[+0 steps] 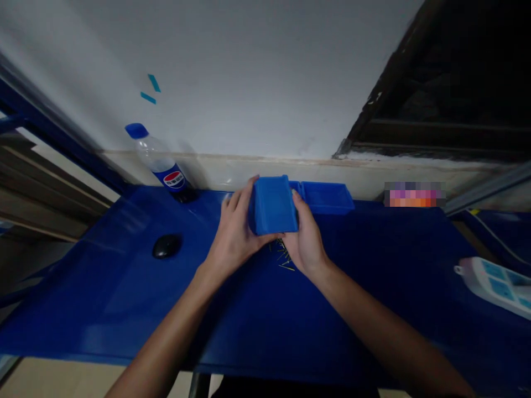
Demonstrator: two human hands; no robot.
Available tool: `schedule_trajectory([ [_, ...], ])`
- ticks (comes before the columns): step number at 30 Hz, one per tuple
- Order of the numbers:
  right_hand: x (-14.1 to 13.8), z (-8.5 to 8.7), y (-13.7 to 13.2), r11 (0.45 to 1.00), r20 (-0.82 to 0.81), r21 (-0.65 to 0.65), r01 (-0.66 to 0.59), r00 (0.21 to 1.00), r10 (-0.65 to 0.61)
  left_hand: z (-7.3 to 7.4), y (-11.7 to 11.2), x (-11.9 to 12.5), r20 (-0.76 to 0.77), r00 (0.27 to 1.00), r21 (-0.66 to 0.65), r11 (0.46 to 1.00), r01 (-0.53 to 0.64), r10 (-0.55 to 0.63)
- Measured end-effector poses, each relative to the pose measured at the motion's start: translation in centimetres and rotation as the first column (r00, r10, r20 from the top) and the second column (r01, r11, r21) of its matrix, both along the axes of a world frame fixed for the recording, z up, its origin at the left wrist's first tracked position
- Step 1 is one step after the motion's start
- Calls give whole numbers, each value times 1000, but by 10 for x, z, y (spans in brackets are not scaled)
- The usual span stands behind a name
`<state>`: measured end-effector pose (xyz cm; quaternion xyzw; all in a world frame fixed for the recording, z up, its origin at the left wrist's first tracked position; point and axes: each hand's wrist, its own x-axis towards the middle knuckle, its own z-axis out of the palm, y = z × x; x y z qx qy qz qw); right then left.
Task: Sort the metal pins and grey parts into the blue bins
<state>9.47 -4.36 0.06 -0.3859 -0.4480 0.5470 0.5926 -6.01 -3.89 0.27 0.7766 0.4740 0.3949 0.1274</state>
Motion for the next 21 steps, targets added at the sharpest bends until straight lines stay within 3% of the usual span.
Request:
schedule_trajectory([
  [3, 13, -6, -3, 990, -183, -139, 33, 981, -58, 13, -2, 11, -251, 966, 36, 998, -54, 62],
  [8, 40, -30, 2, 977, -244, -212, -23, 969, -30, 14, 8, 30, -432, 899, -71, 997, 40, -67],
  [13, 49, -60, 10, 983, -202, -176, 49, 976, -85, 2, 22, 36, -480, 871, -69, 994, 85, -107],
  [18, 46, -74, 15, 944, -217, -236, 228, 935, -280, -4, 25, 35, -497, 861, -86, 994, 72, -106],
  [21, 50, -80, 15, 952, -43, -138, 275, 958, -283, -9, 24, 34, -507, 856, -93, 994, 64, -103],
])
